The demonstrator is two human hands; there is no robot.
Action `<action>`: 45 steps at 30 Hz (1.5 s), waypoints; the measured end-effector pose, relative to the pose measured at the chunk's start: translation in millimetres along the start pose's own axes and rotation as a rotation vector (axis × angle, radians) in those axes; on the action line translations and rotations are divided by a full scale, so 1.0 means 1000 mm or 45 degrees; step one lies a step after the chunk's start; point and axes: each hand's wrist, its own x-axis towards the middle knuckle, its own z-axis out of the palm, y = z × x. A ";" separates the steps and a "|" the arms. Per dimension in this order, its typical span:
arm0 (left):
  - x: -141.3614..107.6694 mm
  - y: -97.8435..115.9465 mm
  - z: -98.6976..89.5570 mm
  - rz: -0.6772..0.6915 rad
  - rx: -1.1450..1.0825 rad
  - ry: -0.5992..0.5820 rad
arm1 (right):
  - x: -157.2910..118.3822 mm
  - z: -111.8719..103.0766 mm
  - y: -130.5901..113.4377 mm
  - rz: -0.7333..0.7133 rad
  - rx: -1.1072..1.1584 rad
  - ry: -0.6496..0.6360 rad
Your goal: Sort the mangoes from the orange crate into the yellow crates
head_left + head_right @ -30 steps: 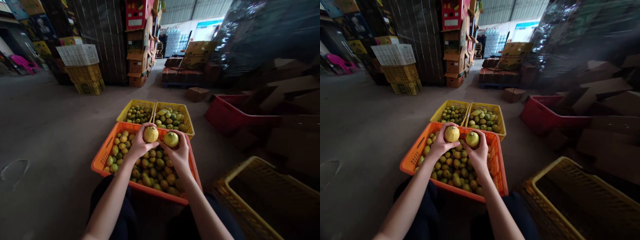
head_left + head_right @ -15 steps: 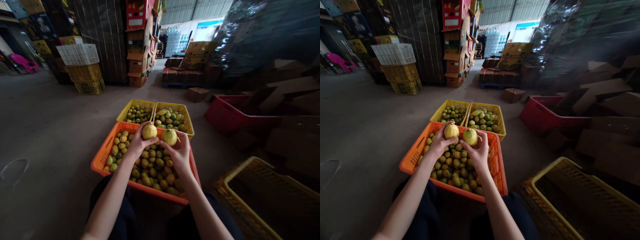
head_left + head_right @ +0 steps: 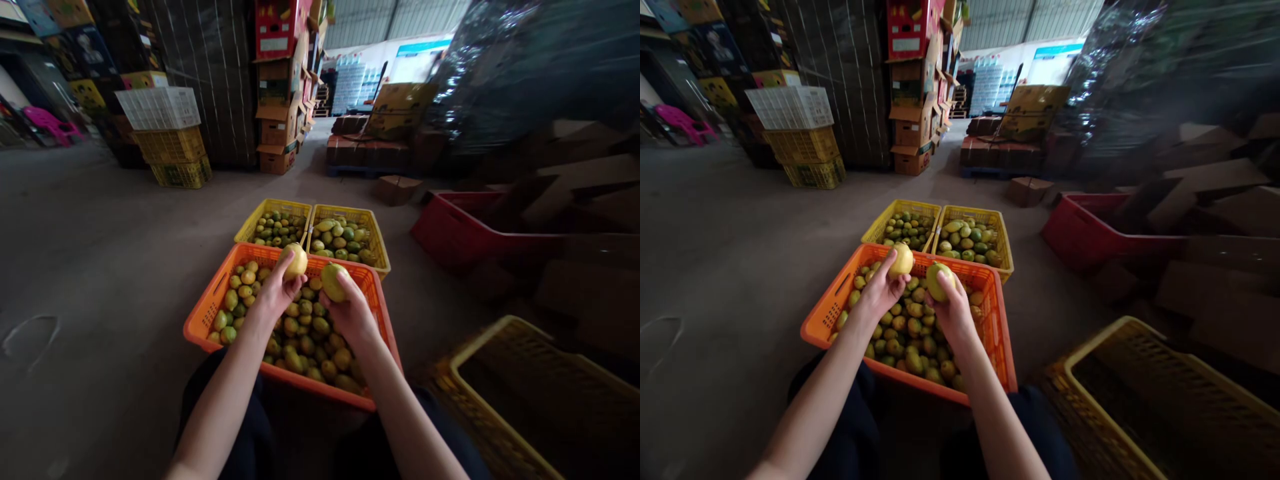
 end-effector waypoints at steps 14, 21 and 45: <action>0.000 0.002 -0.001 -0.157 -0.114 -0.022 | 0.001 0.002 -0.005 0.333 0.007 0.316; 0.000 0.004 0.000 -0.183 -0.149 0.090 | 0.006 -0.008 0.000 0.341 -0.022 0.276; 0.019 -0.056 0.006 -0.391 -0.354 0.077 | 0.004 -0.021 -0.006 -1.031 -1.581 0.138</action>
